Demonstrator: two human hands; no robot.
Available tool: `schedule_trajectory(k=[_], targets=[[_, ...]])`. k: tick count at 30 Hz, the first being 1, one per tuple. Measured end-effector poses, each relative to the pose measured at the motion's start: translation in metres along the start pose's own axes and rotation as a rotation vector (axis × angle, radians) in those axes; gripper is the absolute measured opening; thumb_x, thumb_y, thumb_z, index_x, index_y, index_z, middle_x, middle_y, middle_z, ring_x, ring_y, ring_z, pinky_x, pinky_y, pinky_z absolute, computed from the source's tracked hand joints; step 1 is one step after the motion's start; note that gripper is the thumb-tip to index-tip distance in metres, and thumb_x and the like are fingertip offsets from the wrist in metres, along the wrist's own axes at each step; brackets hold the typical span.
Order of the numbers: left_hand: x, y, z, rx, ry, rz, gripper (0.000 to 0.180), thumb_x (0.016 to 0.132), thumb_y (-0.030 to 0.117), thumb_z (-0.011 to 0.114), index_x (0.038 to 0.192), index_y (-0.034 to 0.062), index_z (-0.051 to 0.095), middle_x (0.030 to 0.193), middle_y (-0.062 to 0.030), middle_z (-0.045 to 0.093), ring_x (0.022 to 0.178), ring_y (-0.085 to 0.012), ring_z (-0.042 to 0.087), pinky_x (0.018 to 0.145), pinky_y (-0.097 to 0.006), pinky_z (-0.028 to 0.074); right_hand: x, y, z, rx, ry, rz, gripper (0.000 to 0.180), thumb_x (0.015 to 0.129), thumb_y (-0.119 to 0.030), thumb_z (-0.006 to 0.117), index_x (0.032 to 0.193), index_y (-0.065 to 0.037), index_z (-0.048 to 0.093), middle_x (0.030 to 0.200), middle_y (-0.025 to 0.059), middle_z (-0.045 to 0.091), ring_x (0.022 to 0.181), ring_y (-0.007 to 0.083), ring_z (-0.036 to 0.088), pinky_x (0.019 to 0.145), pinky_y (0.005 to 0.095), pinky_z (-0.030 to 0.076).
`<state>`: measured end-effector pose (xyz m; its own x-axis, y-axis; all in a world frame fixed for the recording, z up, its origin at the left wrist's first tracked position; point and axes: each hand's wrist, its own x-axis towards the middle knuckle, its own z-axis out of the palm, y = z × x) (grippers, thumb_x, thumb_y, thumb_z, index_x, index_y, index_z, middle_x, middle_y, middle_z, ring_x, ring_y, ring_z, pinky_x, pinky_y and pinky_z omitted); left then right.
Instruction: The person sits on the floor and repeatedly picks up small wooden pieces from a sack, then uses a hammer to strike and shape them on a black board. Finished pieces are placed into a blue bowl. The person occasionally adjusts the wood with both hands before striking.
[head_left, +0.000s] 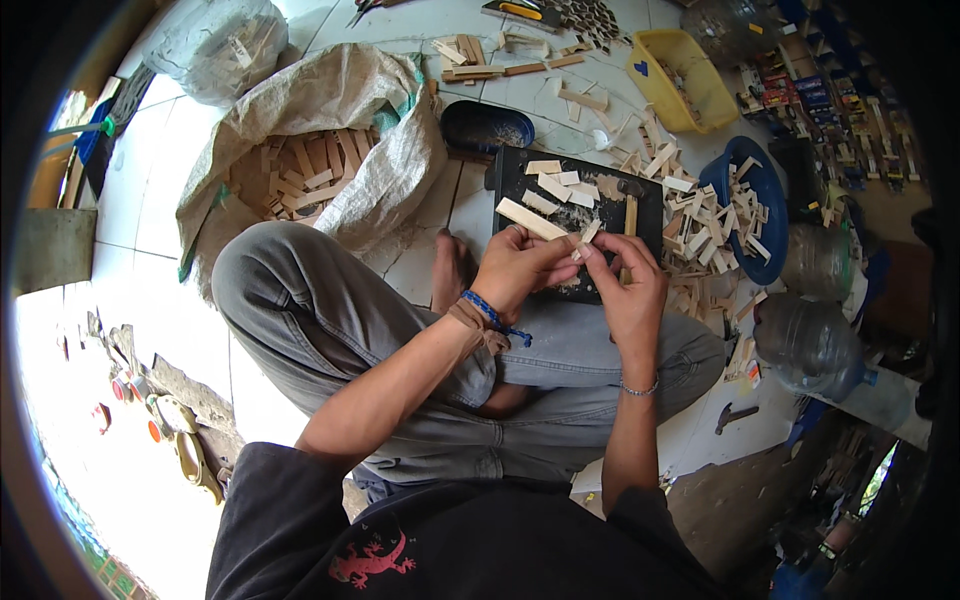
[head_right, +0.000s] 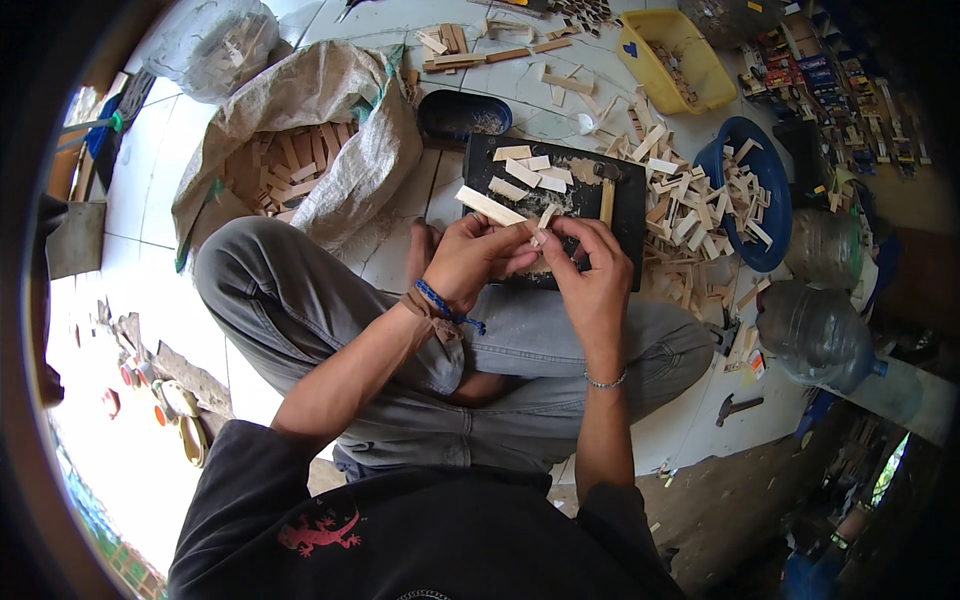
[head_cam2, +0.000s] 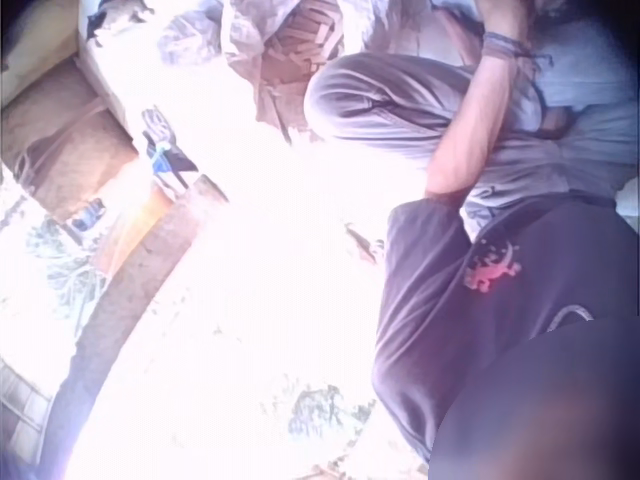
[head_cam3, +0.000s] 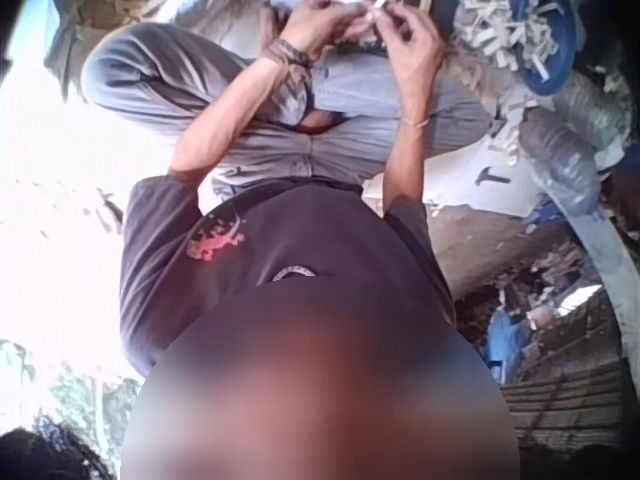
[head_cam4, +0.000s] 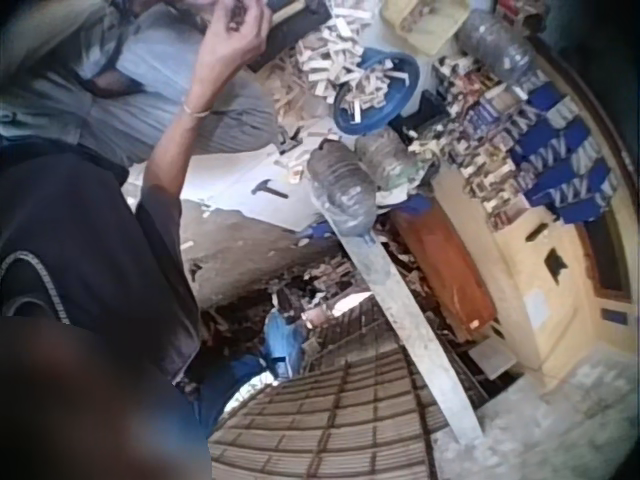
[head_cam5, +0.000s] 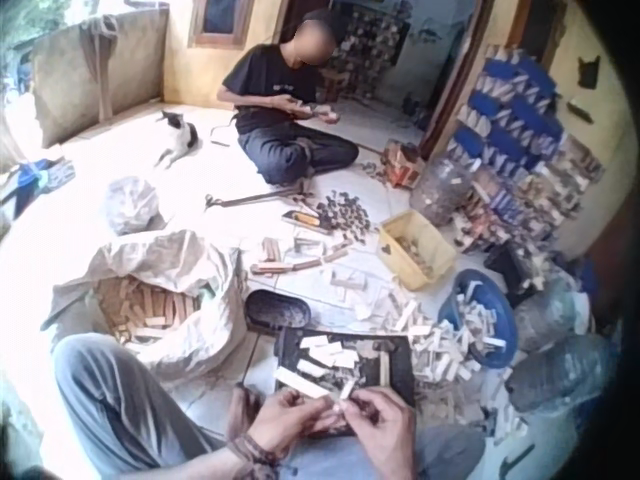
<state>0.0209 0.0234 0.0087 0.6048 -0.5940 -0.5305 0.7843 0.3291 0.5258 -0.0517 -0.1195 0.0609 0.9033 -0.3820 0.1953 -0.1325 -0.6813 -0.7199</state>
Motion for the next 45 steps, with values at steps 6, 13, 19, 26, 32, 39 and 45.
schedule_trajectory(k=[6,13,19,26,32,39,45], targets=[[0.001,0.0,0.0,0.024,-0.004,0.03,0.025,0.099,0.011,0.071,0.119,-0.0027,0.063,0.106,-0.0094,0.073,0.086,-0.0152,0.075,0.075,-0.023,0.064,-0.002,0.005,0.003,-0.002,0.017,-0.04,0.021,0.087,-0.012,0.081,0.104,0.0,0.074,0.096,0.0082,0.073,0.068,0.0159,0.057,0.063,0.0302,0.049],[0.007,0.006,0.001,0.361,-0.021,0.326,0.041,0.105,0.023,0.066,0.139,0.0035,0.059,0.123,-0.0079,0.07,0.109,-0.0114,0.066,0.093,-0.027,0.055,-0.012,0.029,0.007,0.272,0.006,0.321,0.023,0.093,-0.015,0.08,0.106,0.004,0.074,0.096,0.0004,0.07,0.073,0.0059,0.054,0.066,0.022,0.045],[0.005,0.02,-0.007,0.741,0.001,0.633,0.044,0.107,0.022,0.061,0.147,0.005,0.056,0.136,-0.008,0.068,0.113,-0.0146,0.067,0.097,-0.029,0.053,-0.029,0.046,0.001,0.654,0.022,0.596,0.024,0.095,-0.022,0.08,0.102,-0.001,0.075,0.093,-0.0016,0.07,0.075,0.0047,0.056,0.067,0.0205,0.043],[0.0,-0.003,-0.001,1.115,-0.111,0.702,0.089,0.091,-0.011,0.058,0.165,0.0097,0.013,0.14,-0.0195,0.064,0.112,-0.0311,0.073,0.093,-0.035,0.057,-0.035,0.041,0.007,1.006,0.158,0.693,0.022,0.096,-0.024,0.078,0.104,-0.005,0.071,0.092,-0.0031,0.067,0.083,0.0026,0.055,0.067,0.0208,0.042],[-0.001,-0.003,0.005,1.169,-0.062,0.671,0.063,0.106,0.016,0.055,0.16,0.0043,0.025,0.089,-0.0189,0.076,0.084,-0.0377,0.075,0.075,-0.042,0.057,-0.032,0.035,0.024,0.934,0.244,0.685,0.023,0.097,-0.027,0.077,0.101,-0.004,0.073,0.087,-0.0029,0.068,0.073,0.0018,0.052,0.063,0.0193,0.04],[0.001,0.009,0.01,1.102,-0.138,0.648,0.047,0.11,0.023,0.054,0.153,0.0078,0.044,0.105,-0.022,0.075,0.091,-0.0327,0.075,0.082,-0.039,0.055,-0.035,0.041,0.019,0.938,0.206,0.662,0.024,0.096,-0.027,0.078,0.104,-0.004,0.073,0.088,-0.0032,0.069,0.072,0.001,0.052,0.063,0.0183,0.04],[0.0,0.015,0.001,1.124,-0.29,0.51,0.035,0.105,0.023,0.065,0.132,0.0021,0.066,0.108,-0.013,0.076,0.1,-0.0225,0.073,0.085,-0.032,0.054,-0.035,0.047,0.003,1.024,0.168,0.479,0.017,0.096,-0.013,0.077,0.108,-0.002,0.072,0.097,-0.0031,0.07,0.084,0.0002,0.058,0.071,0.0173,0.047]])
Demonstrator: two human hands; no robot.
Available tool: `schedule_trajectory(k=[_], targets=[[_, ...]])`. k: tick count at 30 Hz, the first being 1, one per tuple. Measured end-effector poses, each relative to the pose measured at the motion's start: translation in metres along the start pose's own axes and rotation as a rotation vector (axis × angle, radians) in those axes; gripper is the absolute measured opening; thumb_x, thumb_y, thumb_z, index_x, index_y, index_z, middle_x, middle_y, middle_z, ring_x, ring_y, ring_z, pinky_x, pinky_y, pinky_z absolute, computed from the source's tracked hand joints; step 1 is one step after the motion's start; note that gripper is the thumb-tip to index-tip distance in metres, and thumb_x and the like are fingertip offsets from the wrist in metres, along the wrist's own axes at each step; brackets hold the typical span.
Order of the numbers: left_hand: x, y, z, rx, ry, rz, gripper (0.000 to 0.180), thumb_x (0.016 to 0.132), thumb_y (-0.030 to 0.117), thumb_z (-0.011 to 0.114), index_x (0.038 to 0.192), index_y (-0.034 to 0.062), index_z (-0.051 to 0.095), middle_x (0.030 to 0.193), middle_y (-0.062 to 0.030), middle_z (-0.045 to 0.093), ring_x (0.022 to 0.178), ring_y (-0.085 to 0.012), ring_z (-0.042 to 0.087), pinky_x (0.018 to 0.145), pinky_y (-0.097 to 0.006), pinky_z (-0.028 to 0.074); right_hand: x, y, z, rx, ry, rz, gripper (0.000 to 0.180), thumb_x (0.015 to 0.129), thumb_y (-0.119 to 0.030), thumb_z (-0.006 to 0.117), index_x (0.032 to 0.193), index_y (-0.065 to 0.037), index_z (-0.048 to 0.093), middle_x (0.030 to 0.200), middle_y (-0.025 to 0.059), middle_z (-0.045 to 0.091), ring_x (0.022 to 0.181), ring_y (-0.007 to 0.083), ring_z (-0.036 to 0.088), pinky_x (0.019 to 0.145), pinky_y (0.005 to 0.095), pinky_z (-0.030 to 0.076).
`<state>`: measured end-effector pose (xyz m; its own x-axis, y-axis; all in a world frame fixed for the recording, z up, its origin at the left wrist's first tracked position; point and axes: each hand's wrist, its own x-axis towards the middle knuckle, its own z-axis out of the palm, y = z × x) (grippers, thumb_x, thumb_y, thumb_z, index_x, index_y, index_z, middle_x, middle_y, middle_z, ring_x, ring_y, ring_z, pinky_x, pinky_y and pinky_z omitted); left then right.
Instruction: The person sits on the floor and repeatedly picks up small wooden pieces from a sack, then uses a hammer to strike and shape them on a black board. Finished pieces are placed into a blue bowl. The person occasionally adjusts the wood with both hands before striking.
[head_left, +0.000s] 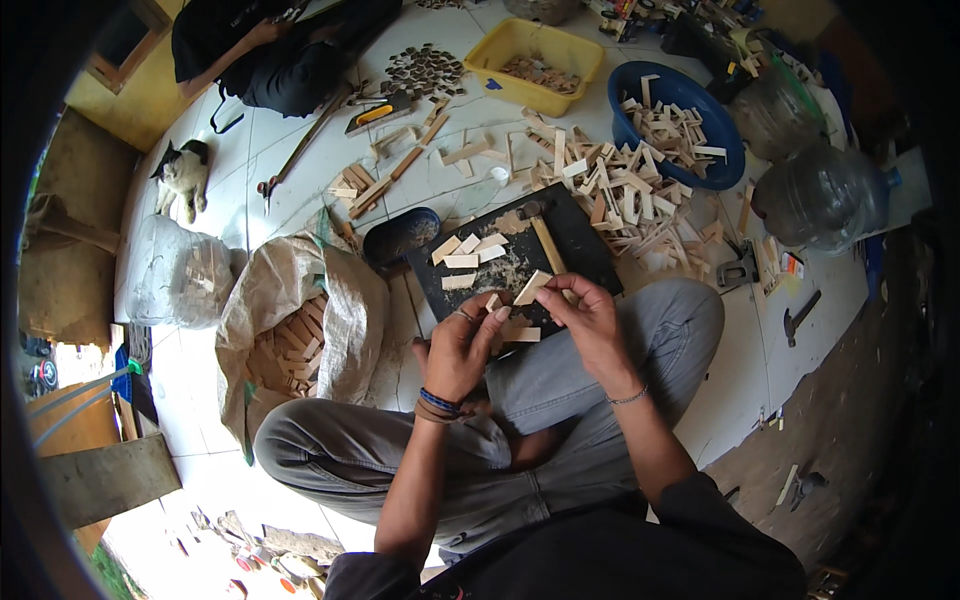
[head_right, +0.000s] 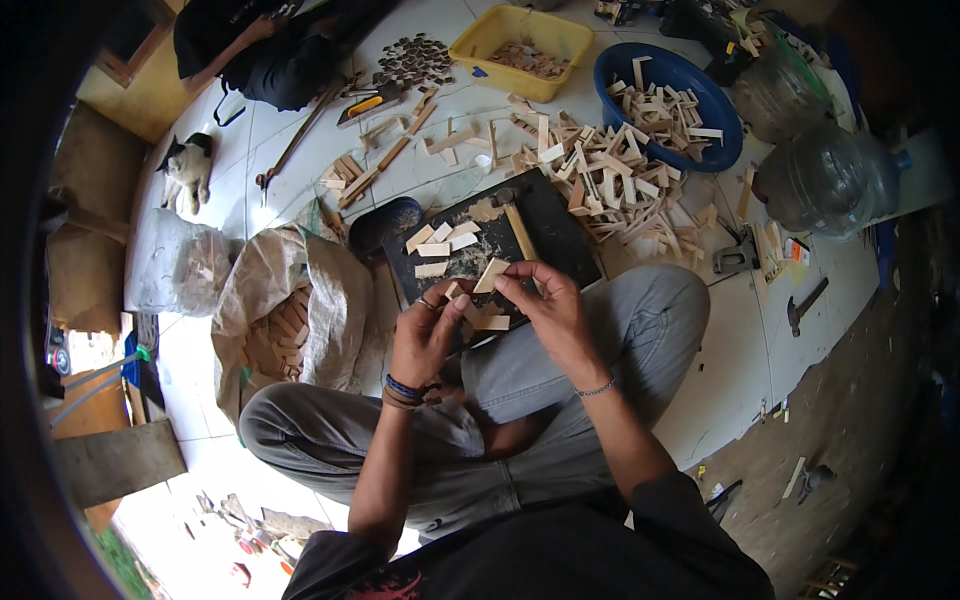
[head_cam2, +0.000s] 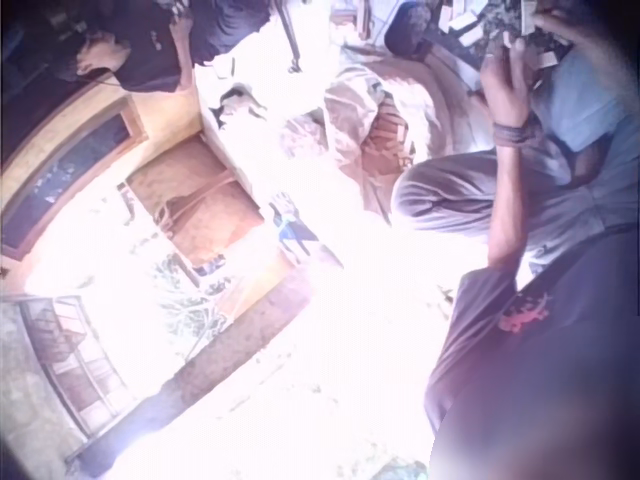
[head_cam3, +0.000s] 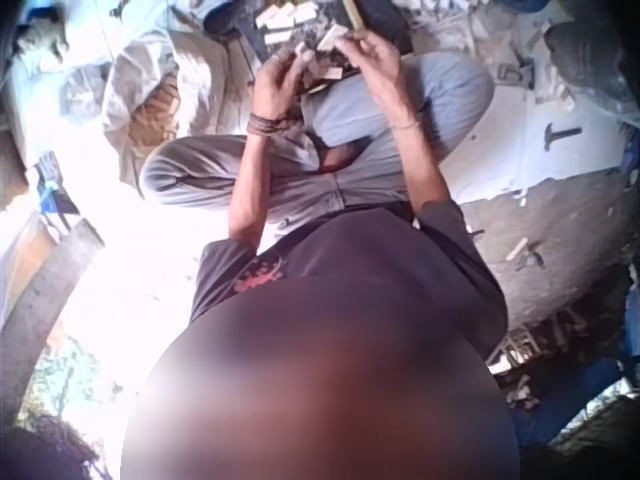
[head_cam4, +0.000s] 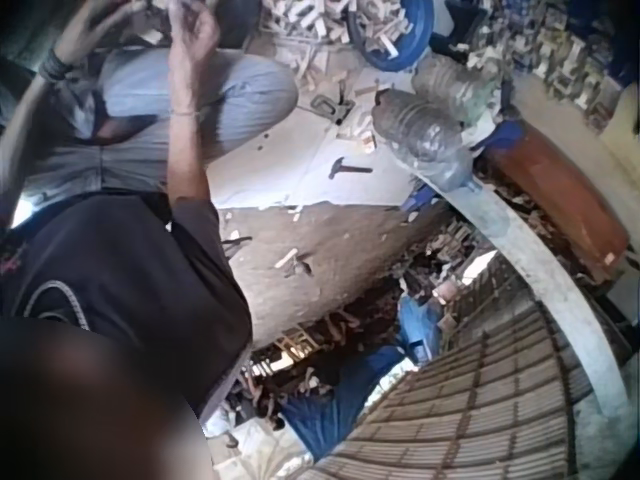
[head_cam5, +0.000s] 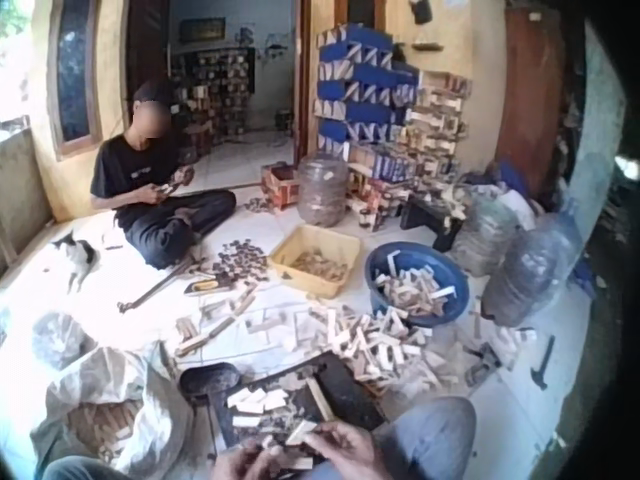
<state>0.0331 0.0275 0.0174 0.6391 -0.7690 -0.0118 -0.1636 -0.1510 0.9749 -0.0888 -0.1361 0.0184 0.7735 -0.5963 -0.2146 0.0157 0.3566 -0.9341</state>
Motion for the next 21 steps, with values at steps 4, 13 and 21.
schedule_trajectory(k=[4,13,21], targets=[[-0.004,-0.001,0.001,-0.571,-0.177,-0.15,0.038,0.105,0.02,0.065,0.139,0.0032,0.06,0.112,-0.0058,0.074,0.107,-0.0138,0.069,0.089,-0.028,0.056,0.004,-0.01,-0.008,0.029,-0.131,-0.059,0.014,0.096,-0.007,0.075,0.108,-0.002,0.071,0.104,-0.0004,0.07,0.094,0.004,0.063,0.079,0.0196,0.052],[-0.009,-0.001,0.01,-0.819,-0.186,-0.25,0.036,0.106,0.018,0.063,0.139,0.0037,0.06,0.117,-0.0048,0.071,0.11,-0.0129,0.067,0.089,-0.028,0.056,0.002,-0.002,-0.005,-0.109,-0.242,-0.282,0.012,0.093,0.001,0.073,0.105,0.001,0.07,0.111,0.0056,0.067,0.1,0.0117,0.067,0.086,0.0269,0.057],[-0.01,-0.009,0.007,-1.119,-0.224,-0.387,0.034,0.106,0.02,0.064,0.136,0.0049,0.064,0.123,-0.0044,0.071,0.109,-0.0123,0.066,0.095,-0.032,0.053,-0.01,-0.022,-0.003,-0.604,-0.225,-0.509,0.012,0.089,0.003,0.075,0.1,0.0,0.075,0.102,0.0066,0.069,0.085,0.0105,0.065,0.071,0.0237,0.05]])
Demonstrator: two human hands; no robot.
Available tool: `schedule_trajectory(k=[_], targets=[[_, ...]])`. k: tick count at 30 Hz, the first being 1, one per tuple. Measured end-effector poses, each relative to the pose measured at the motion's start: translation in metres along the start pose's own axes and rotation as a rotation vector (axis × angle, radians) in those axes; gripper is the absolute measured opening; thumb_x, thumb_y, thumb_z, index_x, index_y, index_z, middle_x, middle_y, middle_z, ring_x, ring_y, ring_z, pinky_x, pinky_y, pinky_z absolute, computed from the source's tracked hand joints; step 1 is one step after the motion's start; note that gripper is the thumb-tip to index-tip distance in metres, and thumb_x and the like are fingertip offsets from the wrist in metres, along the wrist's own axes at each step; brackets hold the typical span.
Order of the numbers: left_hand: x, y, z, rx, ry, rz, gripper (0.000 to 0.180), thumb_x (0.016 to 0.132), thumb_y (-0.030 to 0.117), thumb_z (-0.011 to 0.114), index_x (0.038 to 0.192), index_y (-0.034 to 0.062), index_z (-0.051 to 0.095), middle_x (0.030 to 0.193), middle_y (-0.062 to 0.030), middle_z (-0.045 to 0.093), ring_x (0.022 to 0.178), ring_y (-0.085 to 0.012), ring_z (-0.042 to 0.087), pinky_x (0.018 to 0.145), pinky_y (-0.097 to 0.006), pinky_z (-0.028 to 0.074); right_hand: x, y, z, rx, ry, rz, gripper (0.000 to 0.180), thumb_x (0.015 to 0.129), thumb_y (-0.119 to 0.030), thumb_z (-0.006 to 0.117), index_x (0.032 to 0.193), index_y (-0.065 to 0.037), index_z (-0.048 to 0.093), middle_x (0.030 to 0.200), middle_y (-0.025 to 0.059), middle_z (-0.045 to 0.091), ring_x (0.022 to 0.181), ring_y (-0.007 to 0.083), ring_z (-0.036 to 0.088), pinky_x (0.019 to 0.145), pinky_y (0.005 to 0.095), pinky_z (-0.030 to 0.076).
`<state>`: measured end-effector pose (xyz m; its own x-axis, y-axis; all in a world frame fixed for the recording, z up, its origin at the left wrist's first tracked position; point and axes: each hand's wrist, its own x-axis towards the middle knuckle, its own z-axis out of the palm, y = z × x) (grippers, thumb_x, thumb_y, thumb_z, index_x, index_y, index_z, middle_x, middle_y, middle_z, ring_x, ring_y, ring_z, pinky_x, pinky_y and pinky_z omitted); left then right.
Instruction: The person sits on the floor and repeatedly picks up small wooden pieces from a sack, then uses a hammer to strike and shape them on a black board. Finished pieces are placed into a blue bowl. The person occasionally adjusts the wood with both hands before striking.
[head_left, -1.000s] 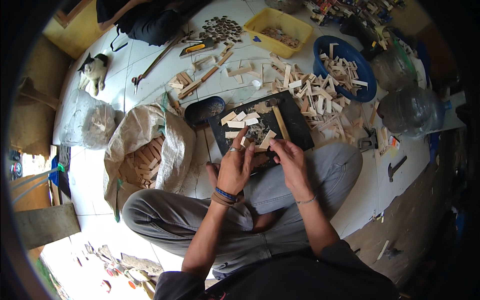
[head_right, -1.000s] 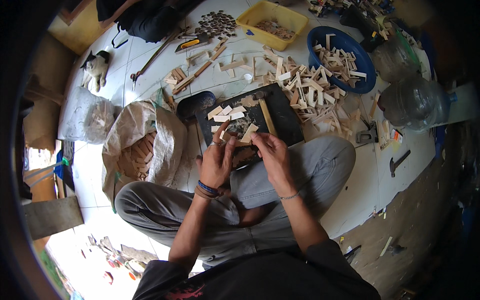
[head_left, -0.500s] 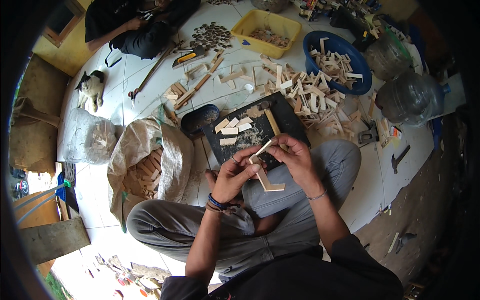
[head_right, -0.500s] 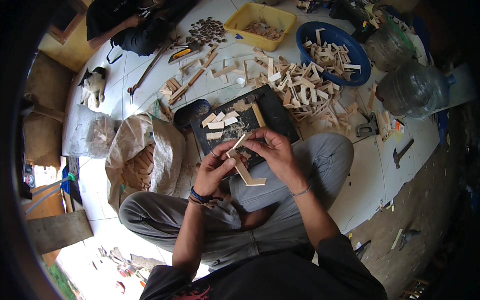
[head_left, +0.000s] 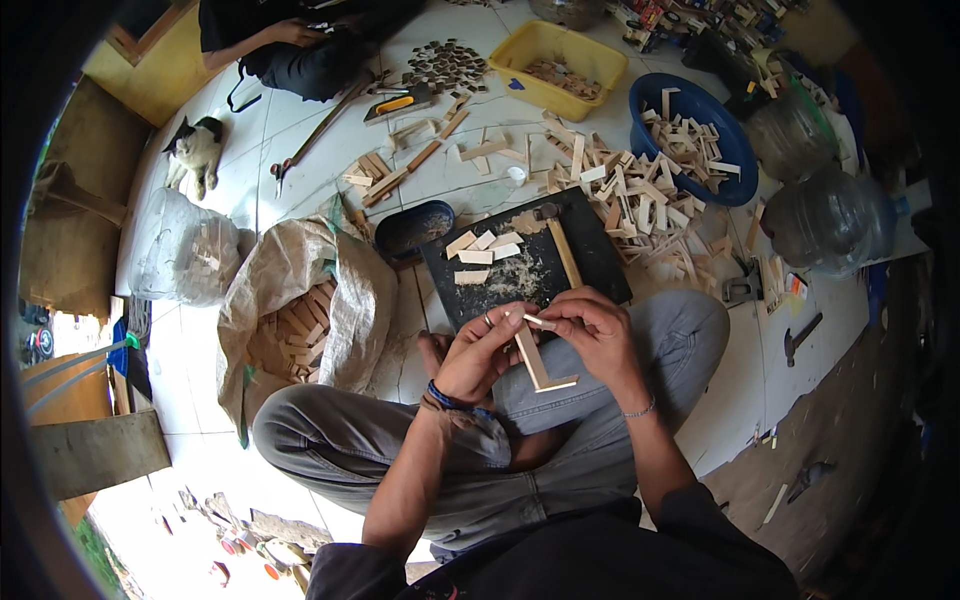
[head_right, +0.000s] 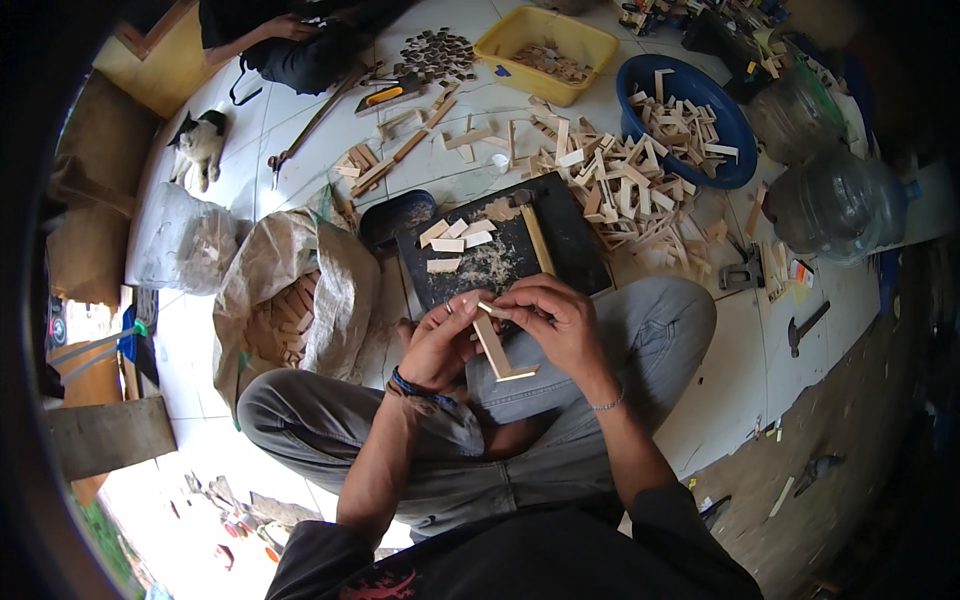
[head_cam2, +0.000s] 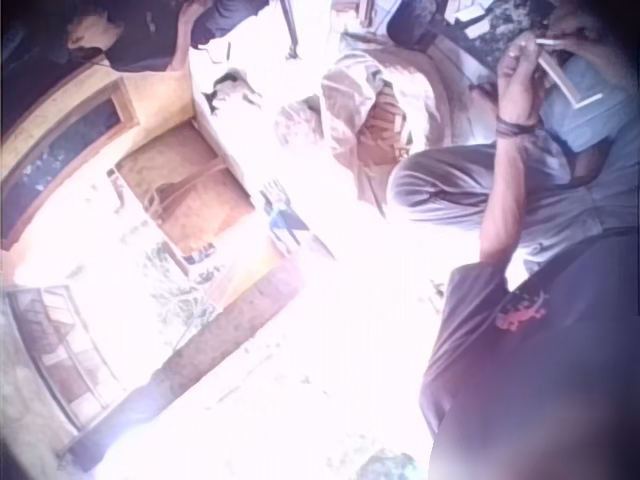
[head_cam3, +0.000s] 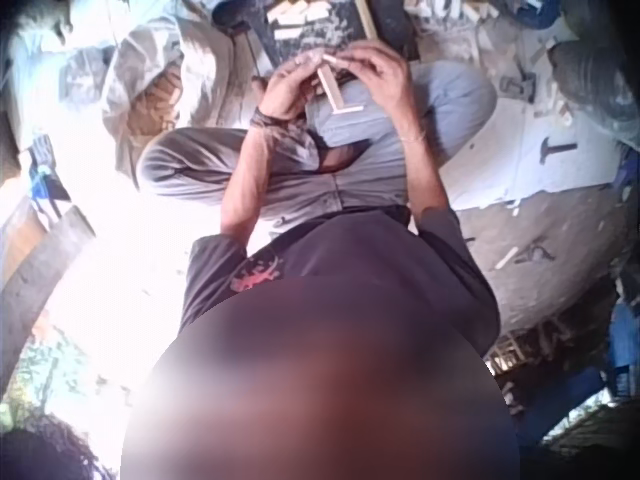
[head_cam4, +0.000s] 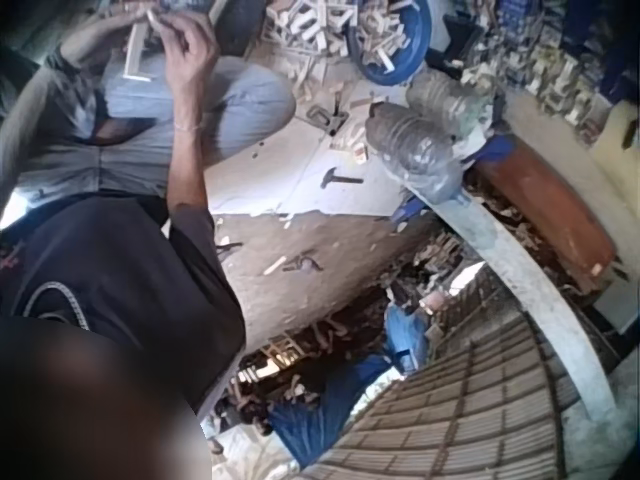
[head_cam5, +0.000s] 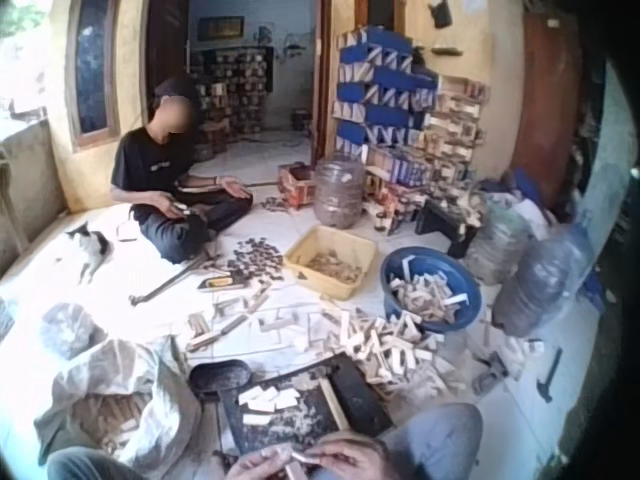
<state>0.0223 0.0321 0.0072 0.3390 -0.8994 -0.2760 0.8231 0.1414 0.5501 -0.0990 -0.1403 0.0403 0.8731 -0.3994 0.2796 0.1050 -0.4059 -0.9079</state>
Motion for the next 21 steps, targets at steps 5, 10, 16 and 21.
schedule_trajectory(k=[5,10,16,21], targets=[[0.004,0.001,0.0,0.093,0.172,0.132,0.033,0.102,0.014,0.07,0.133,0.0047,0.067,0.116,-0.0021,0.073,0.104,-0.0099,0.067,0.092,-0.028,0.054,-0.006,-0.004,0.003,0.14,0.113,0.202,0.013,0.101,-0.01,0.067,0.108,-0.002,0.074,0.104,0.0012,0.07,0.081,0.0048,0.058,0.064,0.0195,0.042],[0.004,0.005,0.003,0.401,0.171,0.333,0.033,0.094,0.01,0.078,0.126,0.0042,0.073,0.111,-0.0026,0.074,0.101,-0.0103,0.065,0.09,-0.026,0.05,-0.011,0.003,0.009,0.357,0.017,0.574,0.029,0.108,-0.03,0.061,0.111,-0.004,0.073,0.095,-0.0011,0.07,0.078,0.0031,0.055,0.064,0.0198,0.041],[0.005,0.015,0.005,1.074,0.12,0.674,0.04,0.085,0.008,0.083,0.124,0.0055,0.075,0.111,-0.011,0.076,0.104,-0.0202,0.068,0.093,-0.033,0.052,0.001,0.004,0.015,0.451,0.136,0.703,0.026,0.105,-0.03,0.066,0.105,-0.004,0.073,0.088,-0.0012,0.068,0.077,0.0028,0.054,0.064,0.0206,0.041],[0.003,0.005,0.013,1.085,0.194,0.618,0.047,0.083,0.01,0.084,0.128,0.0055,0.073,0.109,-0.0128,0.076,0.102,-0.0237,0.07,0.091,-0.035,0.053,0.01,0.0,-0.005,0.271,0.031,0.602,0.025,0.105,-0.027,0.065,0.099,-0.003,0.069,0.083,-0.0021,0.065,0.069,0.003,0.048,0.061,0.0189,0.039]])
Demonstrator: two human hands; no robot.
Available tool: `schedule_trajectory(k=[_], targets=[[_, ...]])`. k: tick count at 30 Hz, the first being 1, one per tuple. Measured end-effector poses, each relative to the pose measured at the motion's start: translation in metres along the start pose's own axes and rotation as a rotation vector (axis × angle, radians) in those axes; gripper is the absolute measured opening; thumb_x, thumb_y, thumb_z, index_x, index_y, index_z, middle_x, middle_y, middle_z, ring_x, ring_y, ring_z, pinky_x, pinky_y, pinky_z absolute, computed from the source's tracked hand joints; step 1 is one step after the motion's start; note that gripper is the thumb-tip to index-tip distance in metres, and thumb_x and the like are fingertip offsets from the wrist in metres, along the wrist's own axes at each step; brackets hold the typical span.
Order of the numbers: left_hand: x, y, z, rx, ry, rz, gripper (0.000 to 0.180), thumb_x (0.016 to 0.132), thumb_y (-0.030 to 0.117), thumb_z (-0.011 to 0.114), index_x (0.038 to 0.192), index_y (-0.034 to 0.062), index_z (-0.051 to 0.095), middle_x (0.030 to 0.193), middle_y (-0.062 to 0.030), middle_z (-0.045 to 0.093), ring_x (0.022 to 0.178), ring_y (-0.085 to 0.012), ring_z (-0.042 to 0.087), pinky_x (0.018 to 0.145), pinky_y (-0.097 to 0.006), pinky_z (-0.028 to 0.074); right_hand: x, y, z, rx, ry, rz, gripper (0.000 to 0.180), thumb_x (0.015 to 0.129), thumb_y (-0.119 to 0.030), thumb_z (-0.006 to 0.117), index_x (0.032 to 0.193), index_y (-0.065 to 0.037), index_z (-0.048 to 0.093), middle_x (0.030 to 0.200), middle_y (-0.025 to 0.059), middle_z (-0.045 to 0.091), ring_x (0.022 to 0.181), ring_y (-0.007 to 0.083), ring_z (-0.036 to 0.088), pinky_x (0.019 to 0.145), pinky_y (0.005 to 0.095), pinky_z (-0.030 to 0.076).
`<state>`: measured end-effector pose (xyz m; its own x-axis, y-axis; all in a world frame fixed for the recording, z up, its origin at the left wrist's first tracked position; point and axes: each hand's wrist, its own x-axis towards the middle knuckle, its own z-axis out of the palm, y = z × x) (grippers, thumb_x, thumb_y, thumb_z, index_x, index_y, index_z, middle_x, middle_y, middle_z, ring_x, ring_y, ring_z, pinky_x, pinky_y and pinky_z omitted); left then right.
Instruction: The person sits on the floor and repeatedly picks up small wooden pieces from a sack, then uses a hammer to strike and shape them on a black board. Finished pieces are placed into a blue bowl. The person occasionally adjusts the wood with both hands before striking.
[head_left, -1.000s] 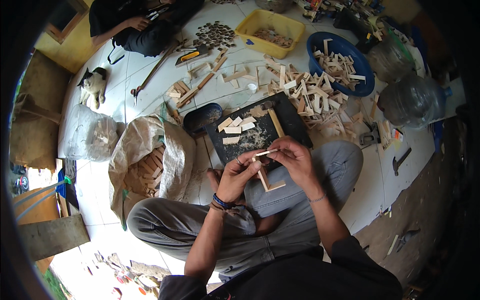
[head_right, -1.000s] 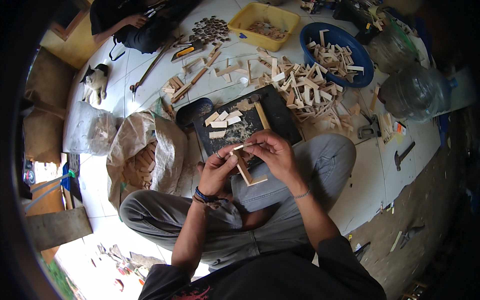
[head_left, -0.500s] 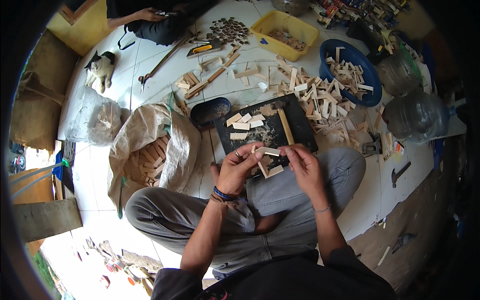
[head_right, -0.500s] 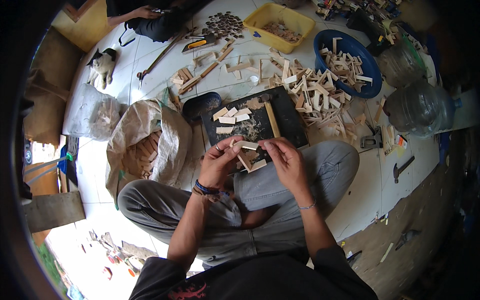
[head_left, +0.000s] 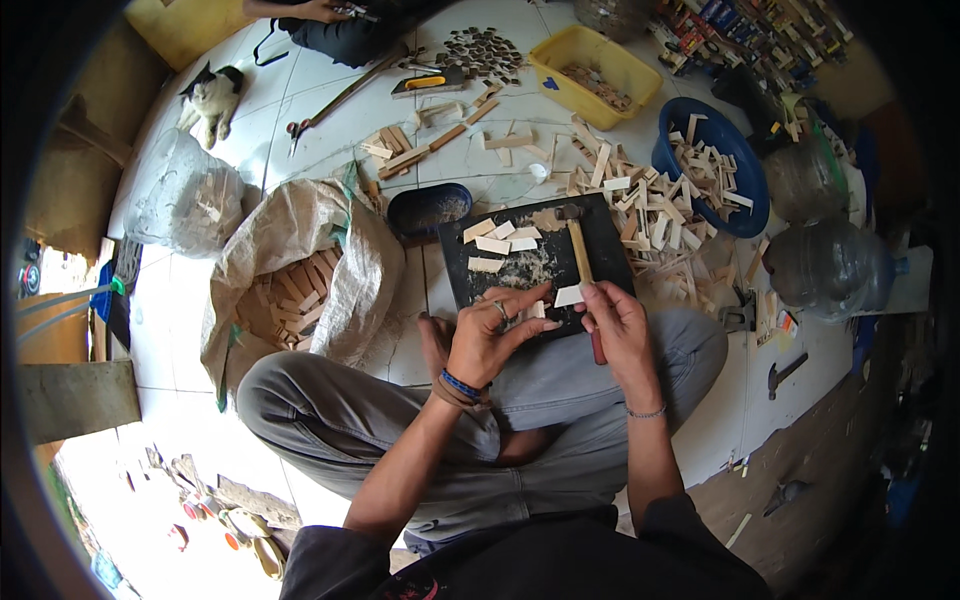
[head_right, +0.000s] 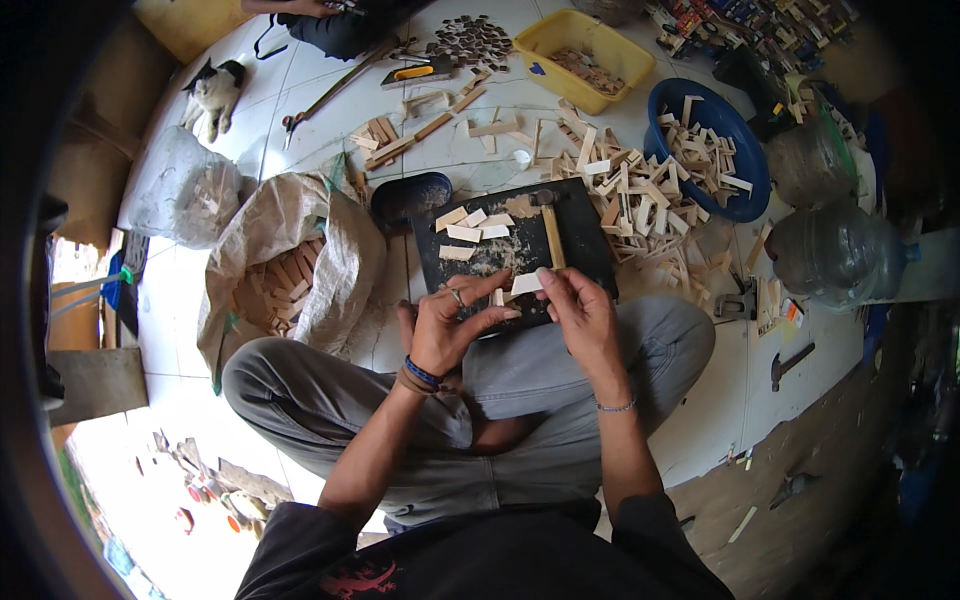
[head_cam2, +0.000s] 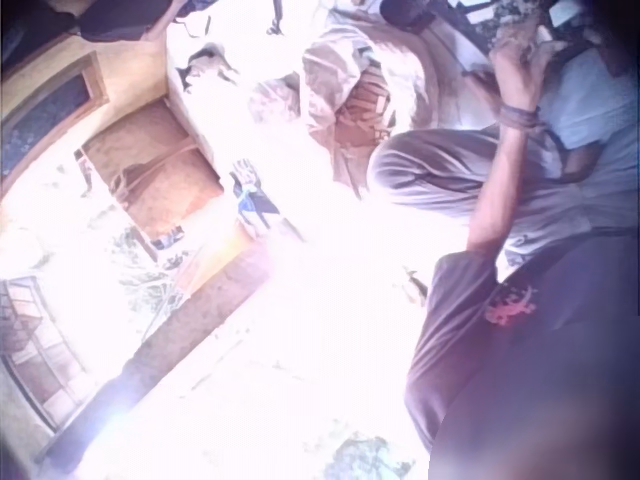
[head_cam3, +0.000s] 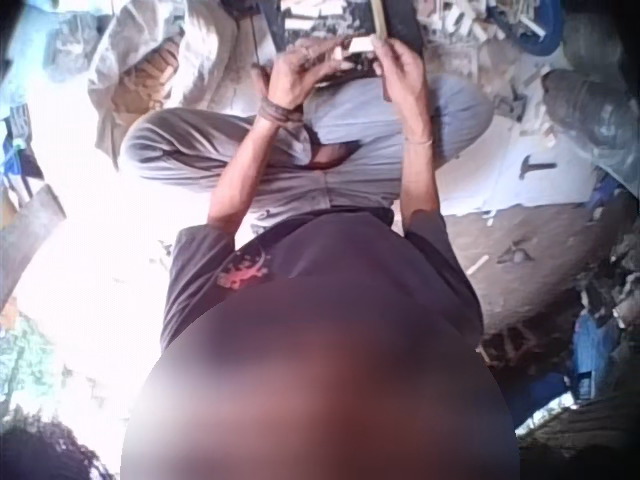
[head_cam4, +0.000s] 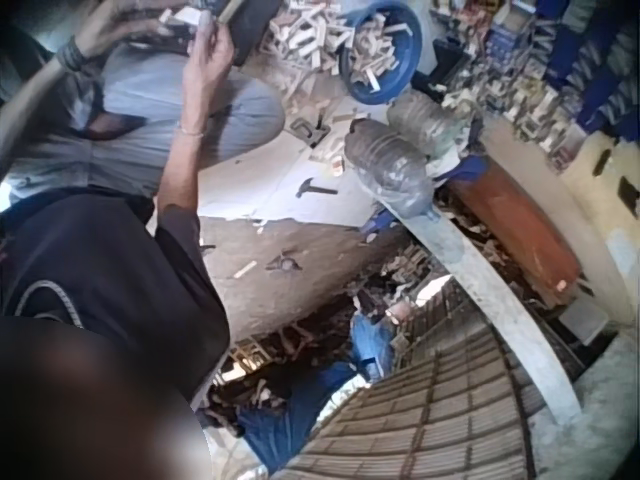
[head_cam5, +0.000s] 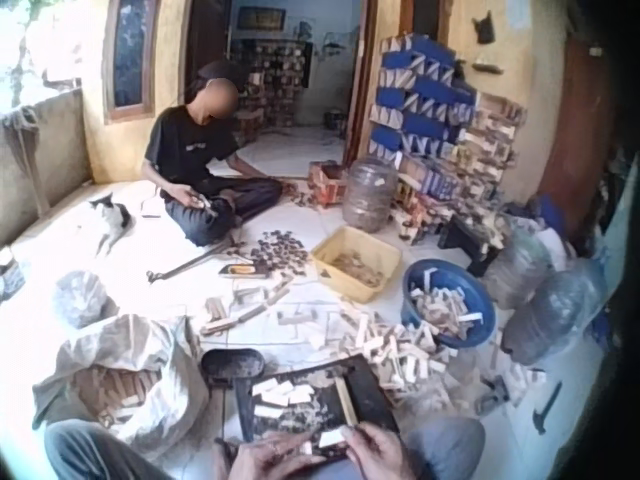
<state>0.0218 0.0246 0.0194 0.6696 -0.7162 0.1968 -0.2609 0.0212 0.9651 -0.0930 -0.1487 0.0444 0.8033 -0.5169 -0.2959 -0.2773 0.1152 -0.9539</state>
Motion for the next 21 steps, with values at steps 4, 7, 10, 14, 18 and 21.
schedule_trajectory(k=[4,7,10,14,18,21], targets=[[-0.0008,-0.0014,0.0033,0.016,-0.021,0.015,0.046,0.083,0.011,0.084,0.127,0.0057,0.073,0.108,-0.0132,0.077,0.101,-0.0261,0.07,0.091,-0.036,0.054,0.0011,-0.0068,-0.0095,-0.137,-0.101,0.007,0.026,0.106,-0.026,0.064,0.098,-0.002,0.068,0.081,-0.0023,0.062,0.07,0.0031,0.049,0.062,0.019,0.04],[0.0001,-0.0032,0.0024,0.012,-0.023,0.04,0.045,0.083,0.012,0.083,0.126,0.0056,0.074,0.108,-0.0138,0.077,0.101,-0.0273,0.07,0.09,-0.038,0.054,0.0009,-0.008,-0.0084,-0.232,-0.117,0.024,0.026,0.107,-0.026,0.063,0.099,-0.001,0.068,0.081,-0.0024,0.062,0.071,0.0032,0.049,0.063,0.019,0.041],[0.0005,-0.0048,0.0009,-0.003,-0.023,0.069,0.042,0.084,0.012,0.082,0.125,0.0055,0.074,0.108,-0.0138,0.077,0.101,-0.0282,0.07,0.091,-0.038,0.054,0.002,-0.0075,-0.0064,-0.227,-0.11,0.042,0.026,0.107,-0.026,0.063,0.1,-0.001,0.069,0.081,-0.0027,0.062,0.071,0.0032,0.049,0.063,0.0191,0.041],[0.0007,-0.0075,0.0006,-0.014,-0.019,0.13,0.041,0.085,0.013,0.082,0.125,0.0057,0.074,0.108,-0.0135,0.077,0.101,-0.0286,0.07,0.093,-0.038,0.053,0.0033,-0.0047,-0.0065,-0.226,-0.098,0.089,0.026,0.107,-0.026,0.063,0.1,-0.001,0.069,0.081,-0.0033,0.062,0.071,0.003,0.049,0.063,0.0194,0.041],[-0.0008,-0.0085,0.0007,-0.036,-0.017,0.097,0.043,0.084,0.016,0.083,0.125,0.006,0.074,0.107,-0.0134,0.077,0.101,-0.0287,0.07,0.093,-0.038,0.052,0.0046,-0.0031,-0.0064,-0.233,-0.118,0.025,0.026,0.106,-0.026,0.064,0.098,-0.002,0.07,0.081,-0.0033,0.062,0.071,0.0031,0.049,0.064,0.0194,0.04],[-0.0015,-0.007,-0.0003,-0.024,-0.028,0.105,0.044,0.084,0.018,0.084,0.126,0.0062,0.074,0.107,-0.0131,0.077,0.101,-0.0283,0.07,0.093,-0.038,0.052,0.0062,-0.0054,-0.0068,-0.236,-0.117,0.026,0.03,0.105,-0.029,0.066,0.098,0.0,0.071,0.078,-0.0032,0.062,0.068,0.0023,0.048,0.061,0.0198,0.04]])
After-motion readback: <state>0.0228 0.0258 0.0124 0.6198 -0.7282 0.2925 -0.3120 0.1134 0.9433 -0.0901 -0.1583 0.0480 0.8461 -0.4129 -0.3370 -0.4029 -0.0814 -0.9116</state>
